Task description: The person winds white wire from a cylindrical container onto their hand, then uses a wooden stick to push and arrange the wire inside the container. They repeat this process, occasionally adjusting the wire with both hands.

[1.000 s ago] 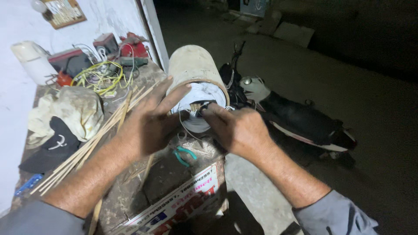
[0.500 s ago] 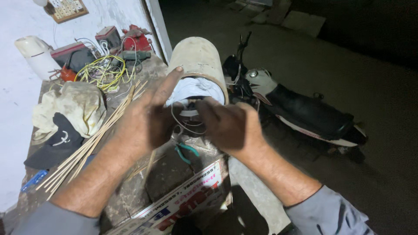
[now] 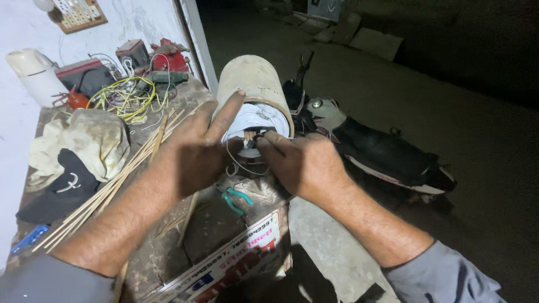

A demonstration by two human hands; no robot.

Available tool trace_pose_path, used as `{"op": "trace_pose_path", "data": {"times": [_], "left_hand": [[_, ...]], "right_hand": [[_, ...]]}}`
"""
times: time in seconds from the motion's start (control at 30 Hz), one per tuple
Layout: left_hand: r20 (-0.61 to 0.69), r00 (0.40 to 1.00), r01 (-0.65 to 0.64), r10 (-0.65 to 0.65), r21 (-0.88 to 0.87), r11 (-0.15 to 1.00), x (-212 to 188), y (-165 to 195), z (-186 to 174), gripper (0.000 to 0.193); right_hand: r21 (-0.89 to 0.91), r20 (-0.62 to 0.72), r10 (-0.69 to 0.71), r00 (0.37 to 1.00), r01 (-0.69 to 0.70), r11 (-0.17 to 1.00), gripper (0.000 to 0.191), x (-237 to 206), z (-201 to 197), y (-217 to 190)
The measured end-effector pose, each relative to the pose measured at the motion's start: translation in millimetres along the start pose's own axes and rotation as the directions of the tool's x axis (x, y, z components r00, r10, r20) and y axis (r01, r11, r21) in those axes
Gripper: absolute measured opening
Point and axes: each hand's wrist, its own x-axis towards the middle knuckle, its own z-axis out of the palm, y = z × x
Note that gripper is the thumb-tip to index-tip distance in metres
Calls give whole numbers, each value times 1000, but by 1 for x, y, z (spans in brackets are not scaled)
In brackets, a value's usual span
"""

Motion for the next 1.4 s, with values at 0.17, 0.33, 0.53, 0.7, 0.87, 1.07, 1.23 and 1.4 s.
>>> {"op": "trace_pose_path", "data": {"times": [0.17,0.33,0.53,0.7,0.87,1.07,1.23,1.4], "left_hand": [[107,992,-87,68,178,980,19,13,-2,36],[71,989,-143,129,268,953,19,18,-6,25],[-175,970,-196,167,-164,967,-1,-7,-5,35],[13,952,250,-304,-604,757,-14,-19,-2,64],[-225,959,-14,-174,-647,762,-11,-37,5,60],[-350,923,-126,-161,-670,732,13,-51,25,49],[-375,913,-178,-162,-723,668,38,-48,33,50],[-329,939,-198,-101,-756,624,67,-45,37,58]], "right_hand": [[-78,31,21,999,-18,997,24,7,13,3],[-64,-9,-11,1000,11,998,45,4,2,4],[207,-116,27,993,-3,978,37,-1,-13,1],[357,-146,361,921,-292,888,25,-2,-30,23],[430,-27,487,873,-429,794,42,12,-34,34],[389,20,506,862,-473,790,39,18,-26,23],[160,-112,216,970,-197,967,26,12,-22,3],[0,145,-143,979,145,989,37,33,-28,-7]]}}
